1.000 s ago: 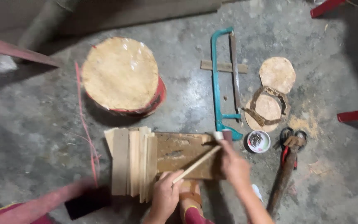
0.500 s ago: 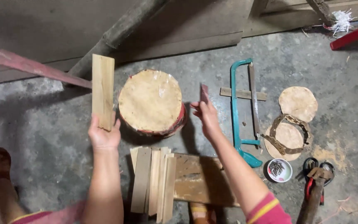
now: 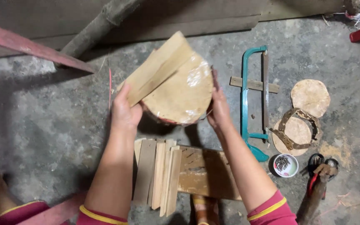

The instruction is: Sanding and refining the edges of small wooden slats using sandpaper in a workshop setting.

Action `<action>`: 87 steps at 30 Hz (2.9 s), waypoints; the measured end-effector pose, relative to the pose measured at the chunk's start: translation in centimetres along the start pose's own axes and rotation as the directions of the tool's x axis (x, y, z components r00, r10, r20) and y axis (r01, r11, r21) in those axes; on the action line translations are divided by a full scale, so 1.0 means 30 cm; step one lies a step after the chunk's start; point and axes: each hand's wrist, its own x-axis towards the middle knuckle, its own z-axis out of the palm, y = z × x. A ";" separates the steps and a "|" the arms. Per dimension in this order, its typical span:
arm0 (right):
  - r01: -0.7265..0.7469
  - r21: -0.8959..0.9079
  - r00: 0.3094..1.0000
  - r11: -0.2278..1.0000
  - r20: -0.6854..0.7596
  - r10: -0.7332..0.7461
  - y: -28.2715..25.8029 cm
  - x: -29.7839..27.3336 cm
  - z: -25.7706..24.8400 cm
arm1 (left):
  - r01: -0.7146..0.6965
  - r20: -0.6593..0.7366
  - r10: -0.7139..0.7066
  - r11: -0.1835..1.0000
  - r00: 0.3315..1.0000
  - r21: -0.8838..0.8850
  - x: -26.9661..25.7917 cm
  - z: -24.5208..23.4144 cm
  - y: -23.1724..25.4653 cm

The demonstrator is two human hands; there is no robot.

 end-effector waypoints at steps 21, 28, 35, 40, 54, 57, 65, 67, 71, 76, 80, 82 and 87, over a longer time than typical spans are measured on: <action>-0.335 -0.154 0.851 0.930 -0.474 0.228 -0.421 -0.978 -0.355 | 0.169 -0.045 -0.163 0.965 0.986 0.199 -1.011 0.027 -0.277; 0.012 -0.371 0.929 0.928 -0.339 -0.147 -0.359 -1.042 -0.637 | -0.164 0.036 0.168 0.852 0.985 0.497 -1.046 -0.173 -0.232; 0.450 -0.893 0.750 0.020 0.366 -0.552 -0.279 -1.106 -0.548 | -0.116 0.144 -0.045 0.383 0.989 0.916 -1.170 0.028 -0.236; 0.478 -0.874 0.806 -0.089 0.476 -0.351 -0.330 -1.095 -0.324 | -0.201 0.295 -0.187 0.402 0.937 0.893 -1.122 0.011 -0.278; 0.106 -0.993 0.992 -0.060 0.109 -0.056 -0.534 -1.040 -0.372 | -0.379 0.423 -0.105 0.292 0.900 0.878 -1.161 -0.053 -0.299; 0.138 -0.989 0.984 -0.055 0.143 -0.109 -0.560 -0.954 -0.529 | -0.327 0.336 -0.067 0.116 0.939 0.938 -1.164 -0.033 -0.280; 0.275 -0.835 0.934 0.476 0.116 -0.337 -0.471 -0.899 -0.712 | -0.408 0.365 0.222 0.702 0.904 0.583 -1.291 0.058 -0.025; 0.316 -0.783 0.931 0.535 0.147 -0.334 -0.492 -0.938 -0.677 | -0.408 0.348 0.246 0.734 0.905 0.543 -1.299 0.037 0.001; 0.395 -0.677 0.913 0.622 0.215 -0.346 -0.520 -0.887 -0.739 | -0.367 0.240 0.288 0.829 0.927 0.423 -1.301 -0.015 0.021; 0.475 -0.593 0.877 0.650 0.258 -0.406 -0.551 -0.869 -0.806 | -0.338 0.225 0.264 0.841 0.938 0.422 -1.306 0.043 -0.037; 0.495 -0.536 0.865 0.684 0.234 -0.443 -0.588 -0.906 -0.794 | -0.385 0.390 0.154 0.672 0.908 0.633 -1.184 0.124 -0.059; 0.506 -0.556 0.856 0.660 0.229 -0.463 -0.593 -0.939 -0.776 | -0.425 0.427 0.132 0.547 0.894 0.721 -1.233 0.231 -0.036; 0.510 -0.641 0.849 0.573 0.267 -0.456 -0.586 -0.967 -0.719 | -0.463 0.468 0.092 0.397 0.879 0.792 -1.347 0.343 -0.015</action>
